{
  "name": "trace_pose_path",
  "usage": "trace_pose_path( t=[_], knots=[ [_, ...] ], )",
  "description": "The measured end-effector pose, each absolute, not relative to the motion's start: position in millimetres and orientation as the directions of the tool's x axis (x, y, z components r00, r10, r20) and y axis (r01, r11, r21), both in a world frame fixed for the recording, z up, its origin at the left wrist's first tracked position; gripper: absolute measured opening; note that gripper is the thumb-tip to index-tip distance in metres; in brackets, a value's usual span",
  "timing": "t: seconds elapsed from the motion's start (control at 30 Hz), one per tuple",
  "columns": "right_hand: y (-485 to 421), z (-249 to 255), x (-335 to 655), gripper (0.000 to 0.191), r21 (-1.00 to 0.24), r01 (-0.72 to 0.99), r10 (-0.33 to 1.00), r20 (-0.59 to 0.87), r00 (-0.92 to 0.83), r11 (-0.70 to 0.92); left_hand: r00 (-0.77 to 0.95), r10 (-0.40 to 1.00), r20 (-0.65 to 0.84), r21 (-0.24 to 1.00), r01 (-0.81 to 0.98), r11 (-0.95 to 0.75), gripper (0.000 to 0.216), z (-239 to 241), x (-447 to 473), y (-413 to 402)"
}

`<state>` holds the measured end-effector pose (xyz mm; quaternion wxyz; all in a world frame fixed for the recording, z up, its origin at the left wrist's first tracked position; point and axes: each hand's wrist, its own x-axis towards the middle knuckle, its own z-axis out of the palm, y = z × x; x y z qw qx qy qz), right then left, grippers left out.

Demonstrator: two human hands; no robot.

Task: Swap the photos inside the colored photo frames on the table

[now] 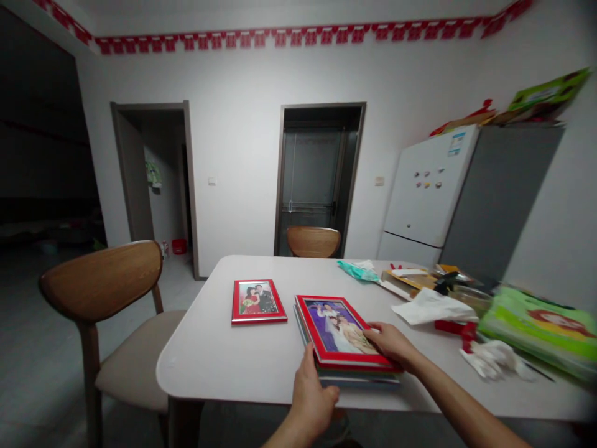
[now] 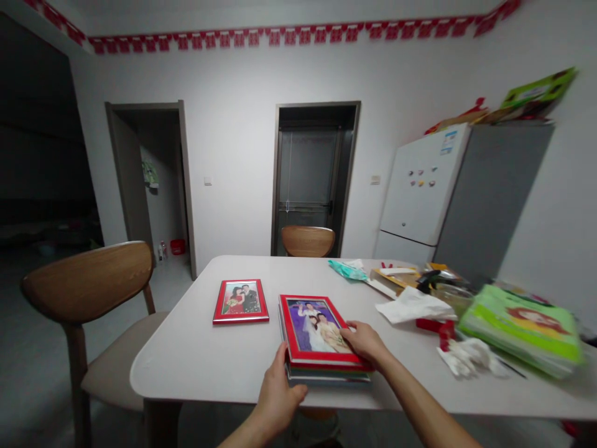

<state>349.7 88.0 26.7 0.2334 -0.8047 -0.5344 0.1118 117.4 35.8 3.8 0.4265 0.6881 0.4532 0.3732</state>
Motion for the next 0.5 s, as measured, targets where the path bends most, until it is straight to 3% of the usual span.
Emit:
trace_pose_path(
  t=[0.2, 0.5],
  knots=[
    [77.5, 25.6, 342.6, 0.049, -0.405, 0.862, 0.930, 0.069, 0.360, -0.304, 0.246, 0.953, 0.176, 0.888, 0.378, -0.262, 0.076, -1.8, 109.8, 34.3],
    [86.0, 19.5, 343.8, 0.043, -0.355, 0.884, 0.929, 0.098, 0.358, -0.303, 0.336, 0.901, 0.273, 0.765, 0.492, -0.416, 0.075, -6.5, 122.5, 47.4]
  ],
)
